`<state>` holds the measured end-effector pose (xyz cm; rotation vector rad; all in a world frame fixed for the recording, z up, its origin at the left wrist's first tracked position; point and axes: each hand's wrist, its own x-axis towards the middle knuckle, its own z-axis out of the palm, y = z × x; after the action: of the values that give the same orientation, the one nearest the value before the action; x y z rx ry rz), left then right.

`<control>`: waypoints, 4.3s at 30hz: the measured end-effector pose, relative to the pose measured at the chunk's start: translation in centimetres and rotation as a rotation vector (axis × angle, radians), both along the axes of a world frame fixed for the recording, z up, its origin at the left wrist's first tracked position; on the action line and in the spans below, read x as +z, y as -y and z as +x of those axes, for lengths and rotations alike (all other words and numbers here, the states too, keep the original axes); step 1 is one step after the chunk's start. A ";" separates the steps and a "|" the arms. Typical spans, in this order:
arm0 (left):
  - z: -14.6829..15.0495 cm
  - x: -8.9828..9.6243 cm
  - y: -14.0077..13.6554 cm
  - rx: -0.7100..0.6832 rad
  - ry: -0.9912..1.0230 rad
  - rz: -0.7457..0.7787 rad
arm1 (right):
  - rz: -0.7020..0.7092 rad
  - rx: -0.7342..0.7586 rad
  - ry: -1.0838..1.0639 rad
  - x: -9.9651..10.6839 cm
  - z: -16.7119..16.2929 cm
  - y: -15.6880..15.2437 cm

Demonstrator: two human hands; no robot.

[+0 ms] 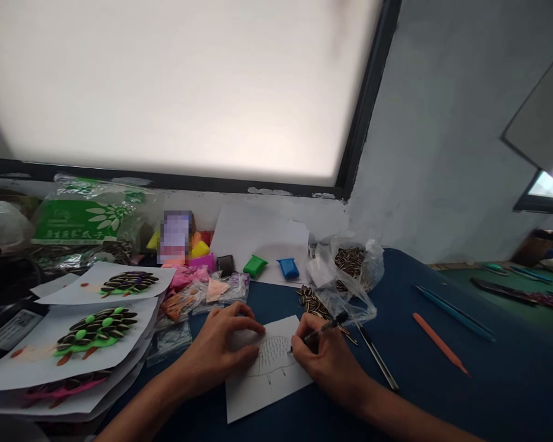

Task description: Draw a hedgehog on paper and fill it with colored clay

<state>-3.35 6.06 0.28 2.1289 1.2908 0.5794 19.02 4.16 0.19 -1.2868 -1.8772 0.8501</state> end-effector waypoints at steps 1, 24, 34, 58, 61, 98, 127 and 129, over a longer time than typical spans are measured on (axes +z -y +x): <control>0.0 -0.1 0.0 0.003 0.006 0.010 | -0.002 0.006 -0.008 0.1 0.0 0.0; -0.1 -0.2 -0.1 0.003 0.013 0.006 | 0.011 -0.012 0.019 0.1 0.4 -0.3; -0.3 -1.3 -0.2 0.023 0.038 0.041 | 0.040 -0.046 0.000 0.0 0.5 -0.3; -0.2 -0.9 -0.1 0.025 0.036 0.065 | -0.115 0.164 -0.125 0.4 -1.1 1.4; -0.1 -0.8 -0.1 0.018 0.018 0.084 | -0.149 0.175 -0.116 0.4 -1.5 1.6; -0.1 -0.8 -0.1 0.015 0.032 0.091 | -0.152 0.171 -0.116 -0.2 -1.4 1.4; -0.3 -1.6 -0.3 0.028 0.038 0.078 | -0.116 0.121 -0.139 -0.2 -1.5 1.3; -0.2 -1.6 -0.3 0.028 0.040 0.080 | -0.114 0.119 -0.123 -0.2 -1.5 1.3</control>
<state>-3.59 6.40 -1.31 2.1551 1.2973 0.6926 17.48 2.84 0.01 -1.1706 -1.8445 1.0876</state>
